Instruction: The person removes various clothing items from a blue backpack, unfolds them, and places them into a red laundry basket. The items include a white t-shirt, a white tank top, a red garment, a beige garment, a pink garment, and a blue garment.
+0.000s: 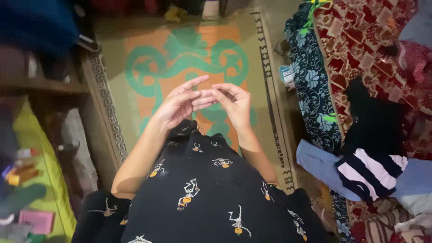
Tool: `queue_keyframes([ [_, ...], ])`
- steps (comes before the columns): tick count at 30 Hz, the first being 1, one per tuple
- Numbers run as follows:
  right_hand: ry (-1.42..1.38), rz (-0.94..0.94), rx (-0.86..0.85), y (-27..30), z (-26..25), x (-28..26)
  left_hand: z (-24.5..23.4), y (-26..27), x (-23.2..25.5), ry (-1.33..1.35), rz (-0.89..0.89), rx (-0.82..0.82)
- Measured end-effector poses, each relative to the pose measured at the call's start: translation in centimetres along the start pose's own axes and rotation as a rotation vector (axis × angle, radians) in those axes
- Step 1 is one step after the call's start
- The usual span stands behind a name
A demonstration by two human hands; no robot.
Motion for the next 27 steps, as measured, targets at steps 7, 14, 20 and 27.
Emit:
queue_keyframes([
  [7,0.062,-0.059,0.036,-13.1,-2.3,0.0,-2.6,-12.5,7.5,-0.084,-0.042,-0.036],
  [14,0.087,-0.009,0.075,-23.1,-4.1,0.3,-5.0,-21.6,12.6,-0.105,-0.081,-0.021],
  [20,0.01,0.1,-0.04,-31.7,-8.5,-0.5,-5.6,-30.4,14.7,-0.156,-0.078,0.032],
  [27,0.032,0.213,-0.196,-44.2,-15.4,-2.8,-4.5,-42.6,15.5,-0.195,0.007,0.212],
])
Point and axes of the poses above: each hand's wrist, its own y-axis away from the middle knuckle, its own z-axis out of the palm, x = y × z, the point moved 1 cm from there along -y, towards the middle knuckle, and after that the axes turned 6 degrees about -y, right-handed, at the moved point
